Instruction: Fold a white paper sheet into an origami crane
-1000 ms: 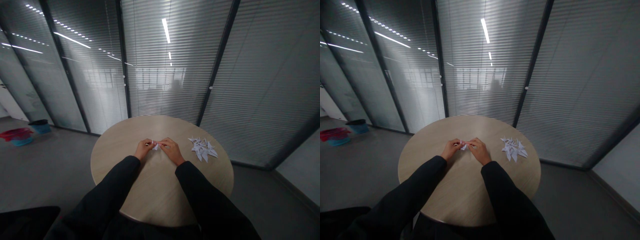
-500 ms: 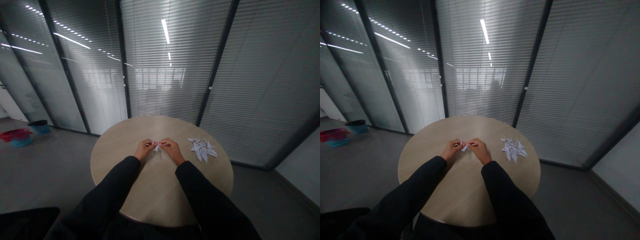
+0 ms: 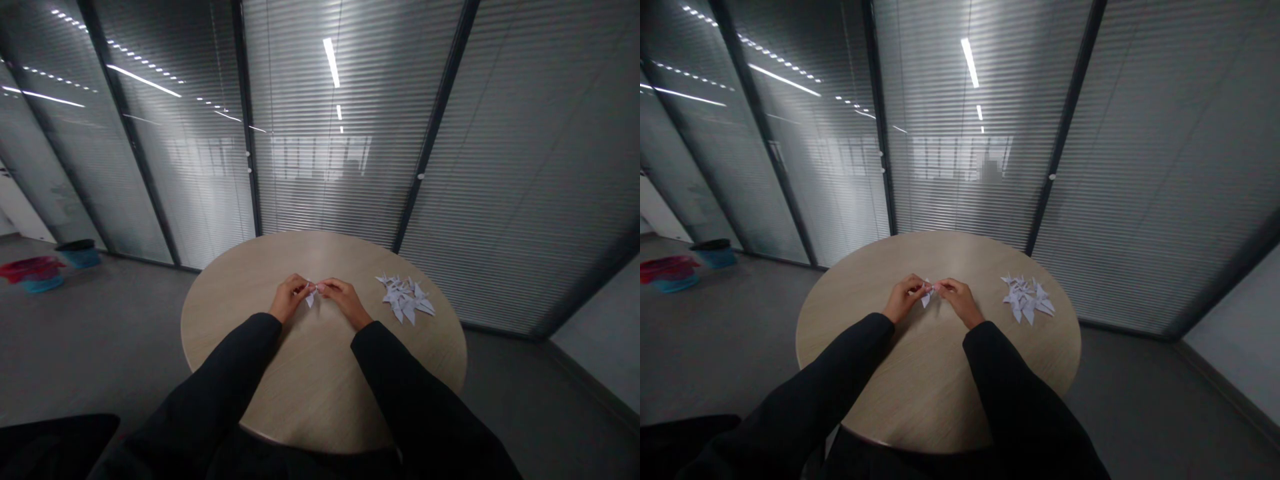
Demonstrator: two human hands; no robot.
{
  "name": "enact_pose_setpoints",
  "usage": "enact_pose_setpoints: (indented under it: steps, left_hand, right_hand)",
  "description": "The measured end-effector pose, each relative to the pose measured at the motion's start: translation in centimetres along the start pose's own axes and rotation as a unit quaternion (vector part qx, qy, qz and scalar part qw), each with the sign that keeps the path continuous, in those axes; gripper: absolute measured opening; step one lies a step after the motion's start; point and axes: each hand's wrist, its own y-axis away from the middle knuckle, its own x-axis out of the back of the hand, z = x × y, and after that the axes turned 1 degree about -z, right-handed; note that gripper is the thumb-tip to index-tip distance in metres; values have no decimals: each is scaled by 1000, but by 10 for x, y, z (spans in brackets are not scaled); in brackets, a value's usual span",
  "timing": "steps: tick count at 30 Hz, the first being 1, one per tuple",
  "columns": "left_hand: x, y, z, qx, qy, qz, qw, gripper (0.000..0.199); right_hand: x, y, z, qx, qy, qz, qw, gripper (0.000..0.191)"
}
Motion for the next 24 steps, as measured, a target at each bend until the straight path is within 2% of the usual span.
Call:
enact_pose_setpoints:
  steps: [8, 16, 24]
  left_hand:
    - [1, 1, -2, -26, -16, -25, 999, 28]
    - [3, 0, -4, -18, -23, -48, 998, 26]
    - [3, 1, -4, -64, -52, -72, 994, 28]
  right_hand:
    - [7, 0, -1, 32, 50, -22, 998, 30]
    - [9, -1, 3, 64, 87, -28, 994, 28]
    - [12, 0, 4, 103, 160, -31, 981, 21]
